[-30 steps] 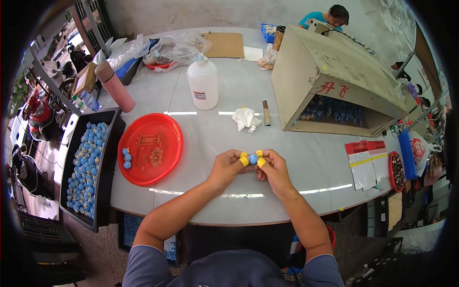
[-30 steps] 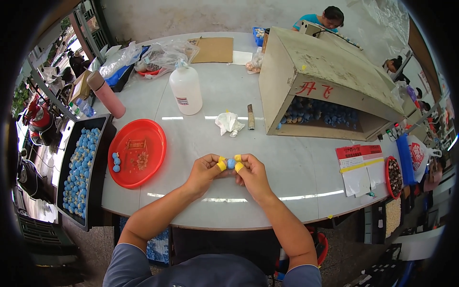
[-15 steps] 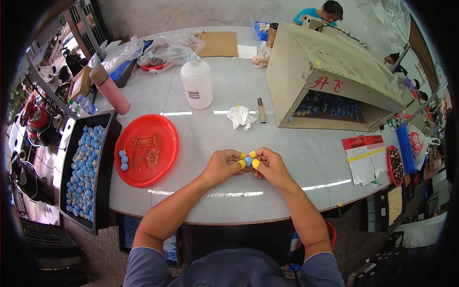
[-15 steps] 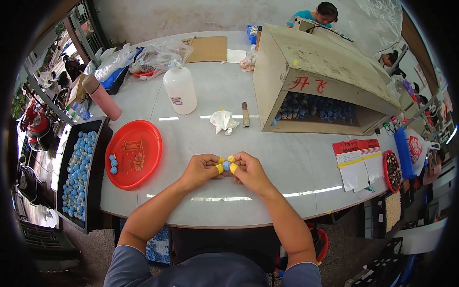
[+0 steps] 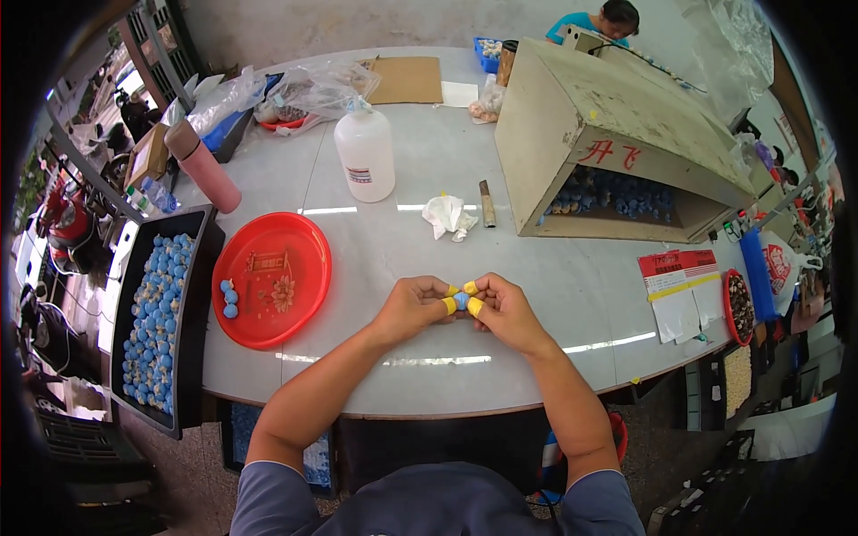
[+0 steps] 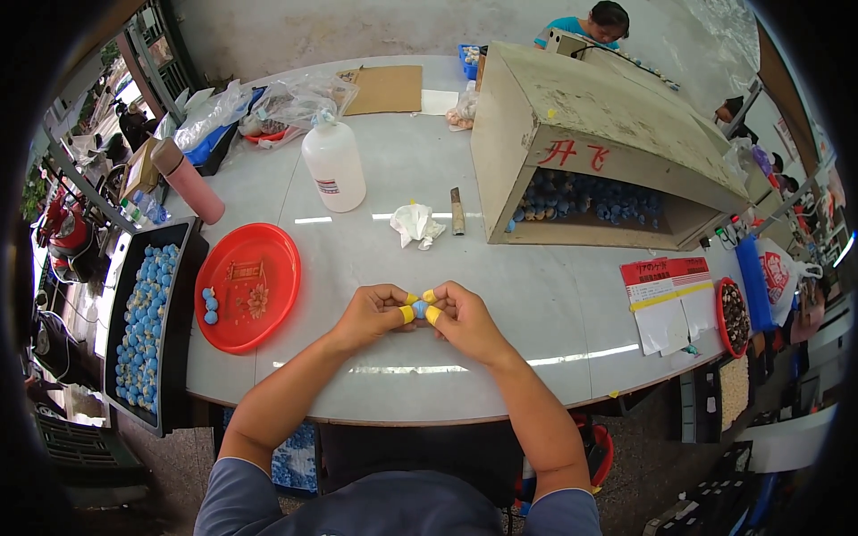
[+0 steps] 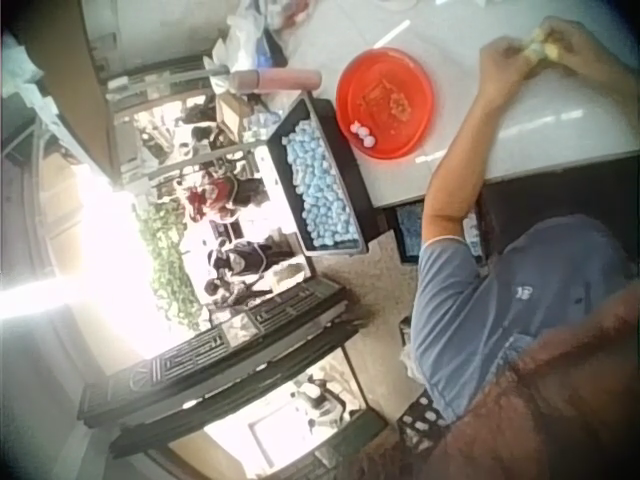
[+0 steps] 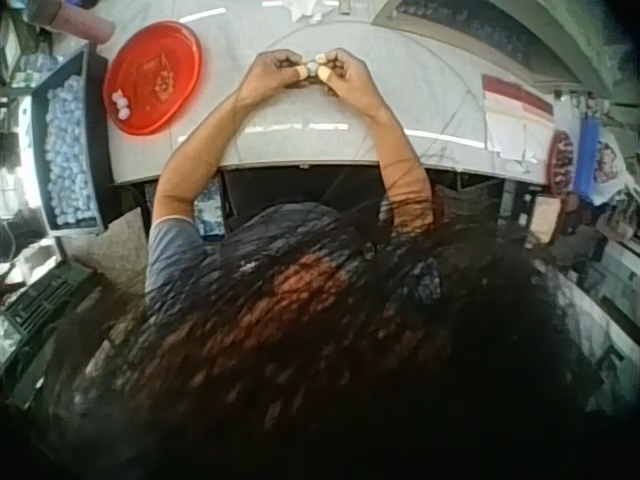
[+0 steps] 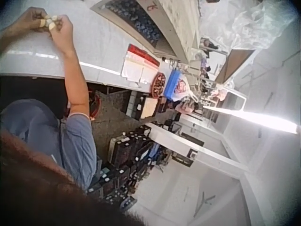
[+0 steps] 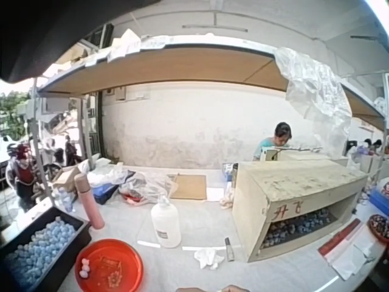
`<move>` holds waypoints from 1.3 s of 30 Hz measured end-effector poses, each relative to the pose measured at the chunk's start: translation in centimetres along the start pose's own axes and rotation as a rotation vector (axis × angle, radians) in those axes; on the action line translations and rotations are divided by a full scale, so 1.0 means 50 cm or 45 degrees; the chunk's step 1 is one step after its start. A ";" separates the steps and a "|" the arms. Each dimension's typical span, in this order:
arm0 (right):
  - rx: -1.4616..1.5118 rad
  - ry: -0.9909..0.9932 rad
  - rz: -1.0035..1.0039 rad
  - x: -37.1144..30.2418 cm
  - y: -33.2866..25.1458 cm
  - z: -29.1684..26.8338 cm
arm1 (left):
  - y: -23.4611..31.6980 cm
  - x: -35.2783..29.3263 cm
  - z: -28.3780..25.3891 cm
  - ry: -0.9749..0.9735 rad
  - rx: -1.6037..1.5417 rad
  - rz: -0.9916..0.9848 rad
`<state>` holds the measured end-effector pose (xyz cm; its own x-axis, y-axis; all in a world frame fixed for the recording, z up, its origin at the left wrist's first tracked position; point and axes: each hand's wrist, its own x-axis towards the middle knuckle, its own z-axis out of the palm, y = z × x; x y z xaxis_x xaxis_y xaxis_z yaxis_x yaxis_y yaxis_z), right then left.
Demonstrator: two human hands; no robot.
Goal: The person assembles figurines by dispensing glue onto pieces using a squeeze bottle, pressing the parts together by hand, and placing the assembled figurines onto a red tray.
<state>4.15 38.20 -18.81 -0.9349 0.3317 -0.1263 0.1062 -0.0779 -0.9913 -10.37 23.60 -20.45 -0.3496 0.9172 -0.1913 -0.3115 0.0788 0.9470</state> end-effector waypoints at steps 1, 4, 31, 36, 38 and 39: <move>-0.005 0.004 -0.008 0.001 0.002 0.001 | -0.002 0.001 -0.001 -0.008 0.013 0.015; -0.030 -0.002 -0.031 0.003 0.014 -0.002 | -0.008 -0.001 0.001 0.011 0.031 0.060; -0.067 0.009 -0.122 0.007 0.026 0.000 | -0.013 -0.002 0.010 0.048 0.137 0.070; -0.033 0.017 -0.056 0.005 0.012 0.007 | -0.004 0.000 0.009 0.062 0.080 0.017; 0.079 0.033 0.001 0.003 0.006 0.008 | 0.006 -0.001 0.011 0.073 0.065 0.005; 0.079 0.034 0.001 0.003 0.007 0.008 | 0.012 -0.003 0.012 0.086 0.051 -0.021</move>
<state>3.92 37.87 -19.18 -0.9254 0.3565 -0.1290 0.0852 -0.1361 -0.9870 -9.96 23.75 -19.67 -0.4042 0.8872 -0.2226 -0.2825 0.1104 0.9529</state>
